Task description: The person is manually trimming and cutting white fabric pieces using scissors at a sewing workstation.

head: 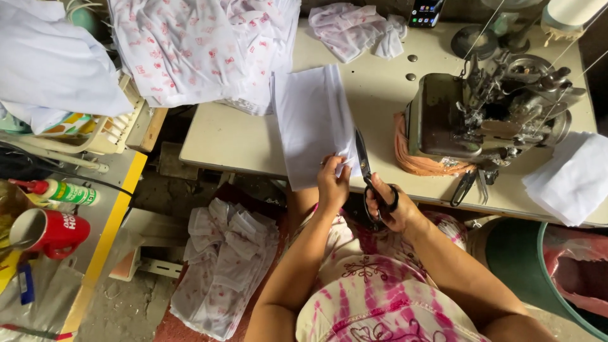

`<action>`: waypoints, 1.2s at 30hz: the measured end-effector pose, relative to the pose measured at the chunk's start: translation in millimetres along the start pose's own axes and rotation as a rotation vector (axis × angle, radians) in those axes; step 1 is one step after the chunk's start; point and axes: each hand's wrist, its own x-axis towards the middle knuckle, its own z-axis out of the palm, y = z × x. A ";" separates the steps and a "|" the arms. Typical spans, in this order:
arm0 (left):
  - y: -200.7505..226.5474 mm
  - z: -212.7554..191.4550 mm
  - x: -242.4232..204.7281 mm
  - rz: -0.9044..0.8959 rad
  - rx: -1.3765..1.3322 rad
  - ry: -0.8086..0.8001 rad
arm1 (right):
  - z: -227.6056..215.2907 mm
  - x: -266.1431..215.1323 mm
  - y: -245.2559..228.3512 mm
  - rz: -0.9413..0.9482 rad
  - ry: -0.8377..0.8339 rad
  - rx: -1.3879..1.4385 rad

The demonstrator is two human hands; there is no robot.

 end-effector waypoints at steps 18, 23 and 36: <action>-1.3 -12.2 5.0 -0.257 -0.186 -0.139 | -11.1 13.3 -43.0 0.198 -0.234 0.033; 1.1 -11.7 4.6 -0.237 -0.191 -0.150 | 0.1 13.8 -37.6 0.169 -0.140 -0.032; 17.0 -21.2 9.9 -0.350 -0.328 -0.136 | 36.2 26.6 -42.9 0.125 0.011 -0.004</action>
